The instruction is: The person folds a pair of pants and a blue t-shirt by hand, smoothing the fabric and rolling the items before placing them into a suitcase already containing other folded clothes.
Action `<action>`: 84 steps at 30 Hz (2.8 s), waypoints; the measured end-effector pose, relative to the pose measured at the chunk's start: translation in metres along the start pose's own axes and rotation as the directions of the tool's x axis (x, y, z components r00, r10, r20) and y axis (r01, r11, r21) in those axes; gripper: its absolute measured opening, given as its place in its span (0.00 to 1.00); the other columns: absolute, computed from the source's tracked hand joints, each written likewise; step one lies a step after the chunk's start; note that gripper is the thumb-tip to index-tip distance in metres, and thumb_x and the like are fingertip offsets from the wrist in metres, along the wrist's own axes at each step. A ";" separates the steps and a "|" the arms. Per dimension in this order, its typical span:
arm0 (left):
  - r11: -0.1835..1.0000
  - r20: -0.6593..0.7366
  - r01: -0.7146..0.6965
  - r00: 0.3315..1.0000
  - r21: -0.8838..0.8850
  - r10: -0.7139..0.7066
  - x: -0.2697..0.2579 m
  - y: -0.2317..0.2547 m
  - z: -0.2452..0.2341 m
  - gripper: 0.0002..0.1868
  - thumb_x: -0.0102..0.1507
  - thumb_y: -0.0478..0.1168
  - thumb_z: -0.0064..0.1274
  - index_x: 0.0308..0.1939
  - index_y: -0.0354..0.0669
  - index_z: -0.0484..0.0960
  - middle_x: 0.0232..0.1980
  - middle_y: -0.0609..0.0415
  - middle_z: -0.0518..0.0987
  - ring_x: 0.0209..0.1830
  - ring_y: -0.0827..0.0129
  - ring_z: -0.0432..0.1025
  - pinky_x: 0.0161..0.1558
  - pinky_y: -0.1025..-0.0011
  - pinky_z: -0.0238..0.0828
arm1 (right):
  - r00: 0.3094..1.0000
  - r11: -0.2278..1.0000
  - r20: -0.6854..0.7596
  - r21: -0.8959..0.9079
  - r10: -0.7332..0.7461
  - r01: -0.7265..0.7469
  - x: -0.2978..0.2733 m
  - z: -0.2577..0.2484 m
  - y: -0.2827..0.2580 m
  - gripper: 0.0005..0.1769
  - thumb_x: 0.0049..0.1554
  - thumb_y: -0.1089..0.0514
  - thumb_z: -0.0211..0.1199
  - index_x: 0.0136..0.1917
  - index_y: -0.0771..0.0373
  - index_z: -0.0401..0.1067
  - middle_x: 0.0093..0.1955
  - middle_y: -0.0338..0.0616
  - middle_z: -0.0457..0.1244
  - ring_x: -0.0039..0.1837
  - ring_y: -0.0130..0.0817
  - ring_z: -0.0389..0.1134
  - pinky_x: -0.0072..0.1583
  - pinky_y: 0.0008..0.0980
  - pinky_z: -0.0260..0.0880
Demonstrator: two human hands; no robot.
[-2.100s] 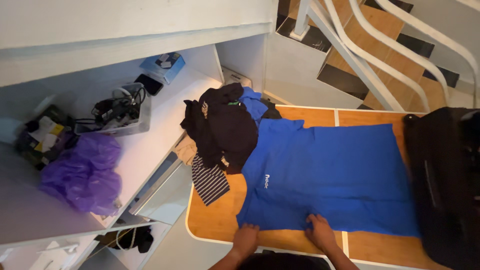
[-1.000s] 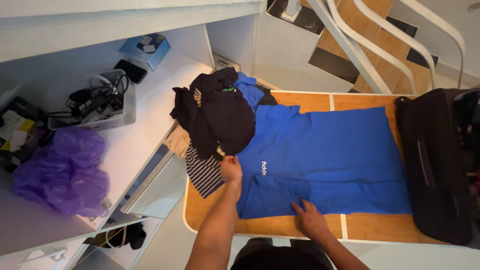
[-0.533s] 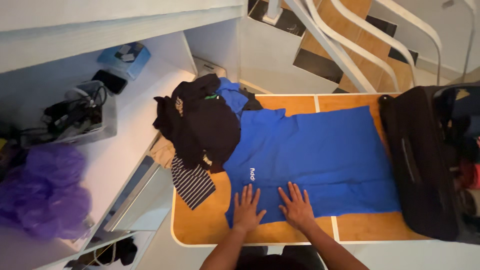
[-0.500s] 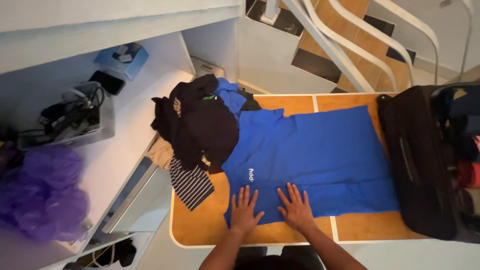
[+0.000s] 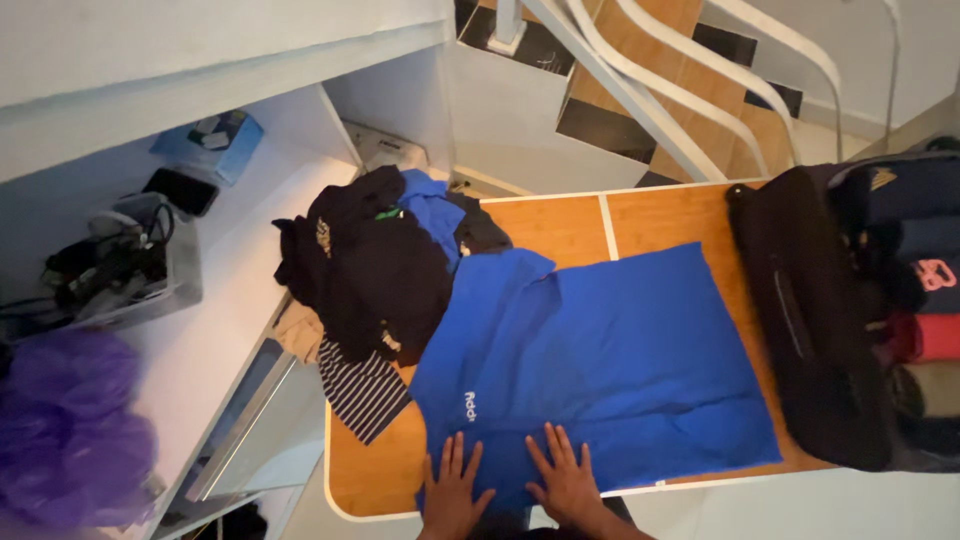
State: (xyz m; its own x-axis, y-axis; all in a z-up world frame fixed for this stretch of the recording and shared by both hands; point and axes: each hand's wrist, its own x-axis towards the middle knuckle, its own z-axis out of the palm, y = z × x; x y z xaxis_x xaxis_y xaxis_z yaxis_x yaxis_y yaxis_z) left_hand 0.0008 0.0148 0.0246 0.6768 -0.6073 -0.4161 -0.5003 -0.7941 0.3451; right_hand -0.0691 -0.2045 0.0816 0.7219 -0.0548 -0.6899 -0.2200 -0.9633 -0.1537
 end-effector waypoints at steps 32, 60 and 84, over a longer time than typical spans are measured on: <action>0.971 -0.389 0.222 0.905 0.088 -0.172 0.308 0.111 -0.041 0.43 0.65 0.64 0.42 0.77 0.46 0.54 0.78 0.41 0.55 0.80 0.53 0.46 0.75 0.48 0.33 | 0.729 0.972 -0.661 0.000 -0.176 0.234 0.196 -0.114 0.272 0.40 0.61 0.38 0.55 0.80 0.55 0.52 0.82 0.54 0.45 0.82 0.50 0.43 0.77 0.54 0.40; 1.000 -0.363 0.024 0.931 -0.003 -0.023 0.390 0.241 -0.017 0.38 0.66 0.53 0.43 0.76 0.37 0.55 0.80 0.37 0.50 0.81 0.48 0.43 0.75 0.47 0.31 | 0.765 0.988 -0.640 0.064 -0.068 0.142 0.230 -0.153 0.354 0.40 0.60 0.36 0.53 0.80 0.51 0.53 0.82 0.51 0.44 0.83 0.48 0.41 0.77 0.58 0.37; 0.927 -0.508 -0.247 0.858 -0.282 0.074 0.372 0.222 -0.076 0.17 0.65 0.39 0.54 0.56 0.37 0.79 0.67 0.38 0.74 0.63 0.43 0.71 0.62 0.55 0.68 | 0.669 0.905 -0.716 0.395 0.196 0.157 0.176 -0.180 0.433 0.18 0.53 0.60 0.66 0.58 0.61 0.75 0.58 0.52 0.68 0.61 0.54 0.68 0.62 0.45 0.68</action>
State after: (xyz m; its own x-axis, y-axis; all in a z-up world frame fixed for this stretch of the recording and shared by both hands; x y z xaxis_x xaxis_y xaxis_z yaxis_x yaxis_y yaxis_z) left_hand 0.1826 -0.3861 0.0105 0.8180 -0.5673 0.0956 -0.4788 -0.5793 0.6597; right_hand 0.0811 -0.6789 0.0209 0.9102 -0.4139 0.0149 -0.3447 -0.7770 -0.5268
